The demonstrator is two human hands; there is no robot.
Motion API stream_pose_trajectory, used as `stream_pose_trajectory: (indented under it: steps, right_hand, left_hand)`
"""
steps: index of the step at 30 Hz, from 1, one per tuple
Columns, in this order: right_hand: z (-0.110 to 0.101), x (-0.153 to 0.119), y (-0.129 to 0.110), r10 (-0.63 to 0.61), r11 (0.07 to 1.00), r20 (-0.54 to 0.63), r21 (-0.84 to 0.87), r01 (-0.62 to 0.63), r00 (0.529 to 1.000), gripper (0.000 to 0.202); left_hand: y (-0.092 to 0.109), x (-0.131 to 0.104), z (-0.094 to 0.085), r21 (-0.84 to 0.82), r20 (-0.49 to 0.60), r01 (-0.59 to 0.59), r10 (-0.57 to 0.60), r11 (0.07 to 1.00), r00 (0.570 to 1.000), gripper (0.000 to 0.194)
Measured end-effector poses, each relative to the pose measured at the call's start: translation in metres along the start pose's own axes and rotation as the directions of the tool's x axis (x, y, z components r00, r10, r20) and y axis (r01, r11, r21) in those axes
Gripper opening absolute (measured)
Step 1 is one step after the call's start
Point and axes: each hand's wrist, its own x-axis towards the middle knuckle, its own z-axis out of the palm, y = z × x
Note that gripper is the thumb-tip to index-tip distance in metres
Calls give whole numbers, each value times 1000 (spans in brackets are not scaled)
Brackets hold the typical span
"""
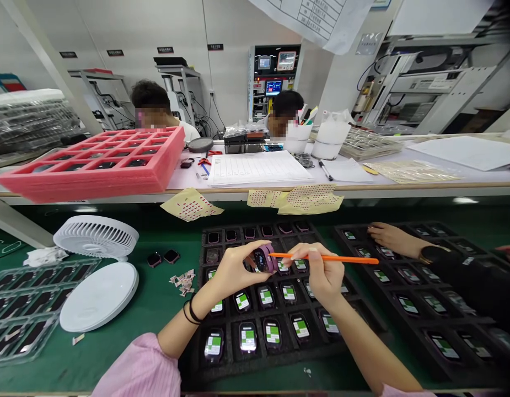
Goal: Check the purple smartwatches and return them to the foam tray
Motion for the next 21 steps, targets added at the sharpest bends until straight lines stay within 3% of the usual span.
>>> stream_pose_trajectory:
  steps: [14,18,21]
  right_hand:
    - [1,-2,3,-83,990,66,-106,89,994,34]
    - [-3,-2,5,-42,994,-18,-99,40,999,34]
    - [-1,1,8,94,985,-79,-136,-104,993,31]
  left_hand:
    - [0,2,0,70,-34,-13,16,997,999,55]
    - [0,3,-2,70,-1,1,-1,998,1000,54]
    - [-3,4,-3,94,-18,-36,38,995,999,51]
